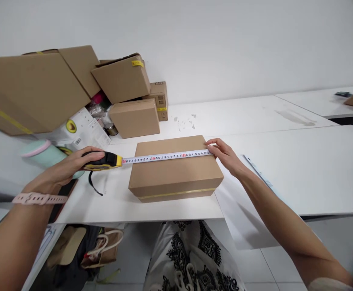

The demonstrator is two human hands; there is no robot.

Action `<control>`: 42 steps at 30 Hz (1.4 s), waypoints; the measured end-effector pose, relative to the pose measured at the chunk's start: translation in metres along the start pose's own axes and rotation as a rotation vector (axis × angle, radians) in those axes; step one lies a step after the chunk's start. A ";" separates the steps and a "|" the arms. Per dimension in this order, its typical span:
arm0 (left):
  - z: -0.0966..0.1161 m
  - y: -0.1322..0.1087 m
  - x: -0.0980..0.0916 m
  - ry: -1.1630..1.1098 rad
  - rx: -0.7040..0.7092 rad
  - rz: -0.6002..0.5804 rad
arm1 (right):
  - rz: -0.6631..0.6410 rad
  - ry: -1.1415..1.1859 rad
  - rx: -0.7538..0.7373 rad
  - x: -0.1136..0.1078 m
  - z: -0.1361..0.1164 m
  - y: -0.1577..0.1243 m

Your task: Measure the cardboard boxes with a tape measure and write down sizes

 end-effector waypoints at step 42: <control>-0.005 -0.113 0.036 0.008 -0.080 -0.049 | 0.241 0.083 -0.324 -0.050 -0.108 0.007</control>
Point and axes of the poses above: each hand's wrist, its own y-axis towards the middle knuckle, its own x-axis out of the palm, z = x × y, the point moved 7 cm from there along y, towards the middle knuckle, and after that the axes turned 7 degrees about -x, right-handed, at the moved point
